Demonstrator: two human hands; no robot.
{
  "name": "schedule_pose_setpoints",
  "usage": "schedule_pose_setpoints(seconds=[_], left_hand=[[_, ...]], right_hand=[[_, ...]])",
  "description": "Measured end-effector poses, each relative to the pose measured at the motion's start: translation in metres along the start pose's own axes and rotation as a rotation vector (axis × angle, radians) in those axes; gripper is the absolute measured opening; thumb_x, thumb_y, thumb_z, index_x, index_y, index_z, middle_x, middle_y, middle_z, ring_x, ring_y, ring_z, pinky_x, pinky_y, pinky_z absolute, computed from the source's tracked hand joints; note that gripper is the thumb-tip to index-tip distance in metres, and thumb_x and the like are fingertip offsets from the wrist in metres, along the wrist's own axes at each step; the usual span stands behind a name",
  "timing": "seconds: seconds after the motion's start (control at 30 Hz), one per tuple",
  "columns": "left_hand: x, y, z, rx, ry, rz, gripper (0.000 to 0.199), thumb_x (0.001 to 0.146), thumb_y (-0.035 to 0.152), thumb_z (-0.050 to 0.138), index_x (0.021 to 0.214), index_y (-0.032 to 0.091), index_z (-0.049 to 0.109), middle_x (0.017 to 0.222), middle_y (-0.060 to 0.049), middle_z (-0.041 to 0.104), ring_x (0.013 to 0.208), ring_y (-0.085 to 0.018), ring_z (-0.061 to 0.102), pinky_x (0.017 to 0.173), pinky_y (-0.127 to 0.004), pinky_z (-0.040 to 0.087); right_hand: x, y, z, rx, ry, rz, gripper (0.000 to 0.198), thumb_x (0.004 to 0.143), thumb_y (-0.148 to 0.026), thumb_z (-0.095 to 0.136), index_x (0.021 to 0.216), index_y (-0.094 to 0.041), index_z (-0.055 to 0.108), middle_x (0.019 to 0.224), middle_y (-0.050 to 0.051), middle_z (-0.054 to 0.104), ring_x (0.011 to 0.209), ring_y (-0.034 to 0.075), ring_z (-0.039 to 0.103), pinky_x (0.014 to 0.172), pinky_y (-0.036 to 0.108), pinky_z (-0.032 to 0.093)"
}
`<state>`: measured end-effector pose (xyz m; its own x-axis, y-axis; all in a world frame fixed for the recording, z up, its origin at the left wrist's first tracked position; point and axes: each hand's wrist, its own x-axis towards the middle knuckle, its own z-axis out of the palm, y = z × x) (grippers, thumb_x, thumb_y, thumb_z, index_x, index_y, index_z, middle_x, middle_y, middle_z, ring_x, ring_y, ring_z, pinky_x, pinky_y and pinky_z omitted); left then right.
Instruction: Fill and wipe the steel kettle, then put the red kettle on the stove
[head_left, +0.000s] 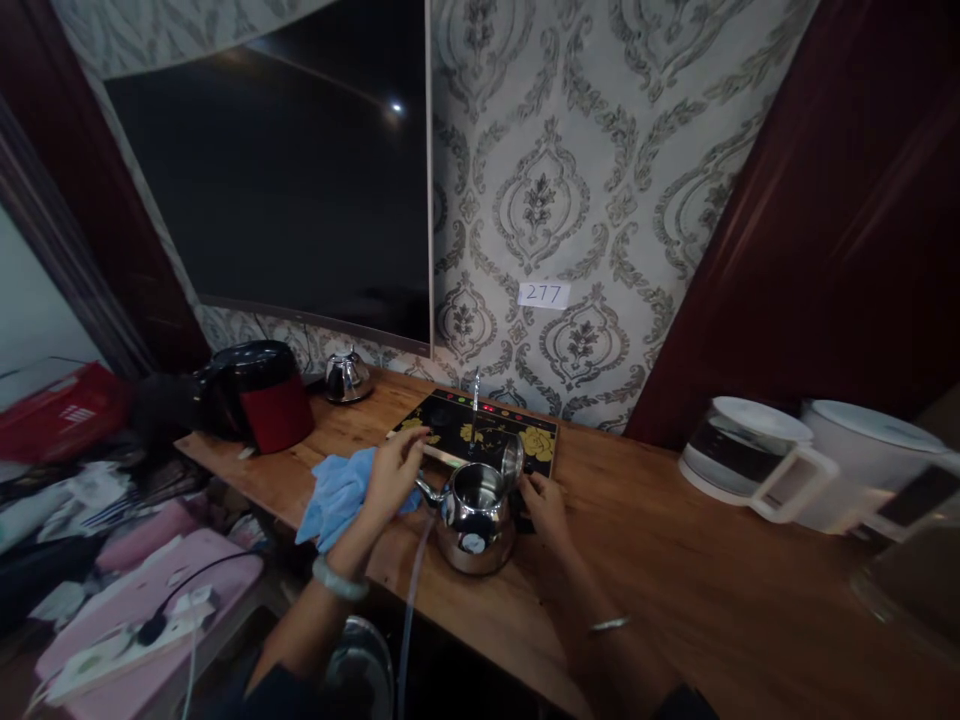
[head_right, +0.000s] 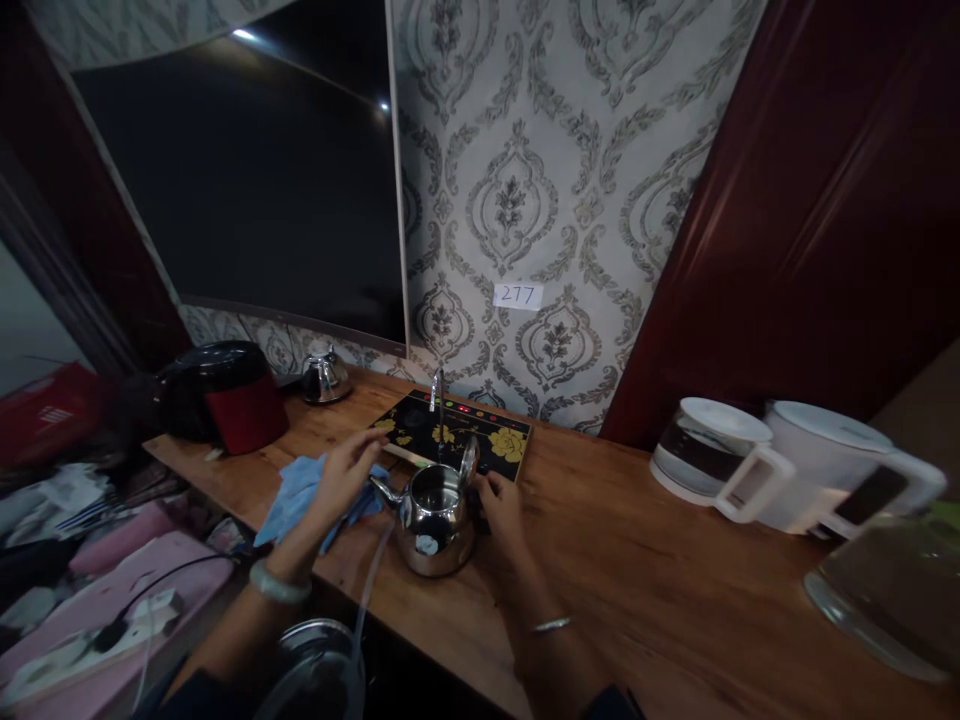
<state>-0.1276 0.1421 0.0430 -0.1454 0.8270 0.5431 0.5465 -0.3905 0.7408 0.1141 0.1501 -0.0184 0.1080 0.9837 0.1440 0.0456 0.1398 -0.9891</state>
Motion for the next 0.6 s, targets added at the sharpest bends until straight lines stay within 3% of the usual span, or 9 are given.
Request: schedule_pose_setpoints(seconds=[0.17,0.3,0.43,0.6], left_hand=[[0.084,-0.036,0.028,0.256,-0.285,0.052,0.044,0.078,0.015,0.046,0.115,0.019,0.070,0.094,-0.007,0.075,0.090,-0.021,0.068,0.087,-0.034,0.054],[0.125,-0.057,0.052,0.482,-0.460,0.100,0.050,0.073,0.008,0.047,0.116,0.019,0.071,0.098,-0.012,0.074,0.094,-0.026,0.066,0.089,-0.036,0.050],[0.149,-0.074,0.073,0.511,-0.503,0.096,0.049,0.070,0.006,0.051,0.111,0.020,0.074,0.093,-0.013,0.072,0.096,-0.027,0.064,0.088,-0.035,0.049],[0.170,-0.095,0.096,0.467,-0.543,0.060,0.043,0.068,0.006,0.056,0.104,0.021,0.074,0.084,-0.009,0.072,0.083,-0.024,0.063,0.083,-0.034,0.049]], right_hand=[[0.002,0.005,-0.002,0.009,-0.014,-0.022,0.051,0.065,-0.069,0.063,0.062,-0.018,0.065,0.062,0.004,0.063,0.061,0.019,0.057,0.049,0.026,0.045],[0.000,0.004,-0.002,0.031,-0.024,0.000,0.049,0.063,-0.068,0.066,0.065,-0.018,0.067,0.063,0.005,0.065,0.060,0.020,0.058,0.050,0.028,0.046],[-0.005,-0.003,0.000,0.070,-0.003,0.010,0.043,0.066,-0.063,0.068,0.064,-0.020,0.066,0.063,0.005,0.066,0.061,0.022,0.060,0.051,0.028,0.046],[-0.011,-0.005,0.004,0.132,0.007,0.045,0.039,0.069,-0.058,0.068,0.065,-0.020,0.067,0.064,0.005,0.066,0.060,0.022,0.060,0.053,0.028,0.047]])
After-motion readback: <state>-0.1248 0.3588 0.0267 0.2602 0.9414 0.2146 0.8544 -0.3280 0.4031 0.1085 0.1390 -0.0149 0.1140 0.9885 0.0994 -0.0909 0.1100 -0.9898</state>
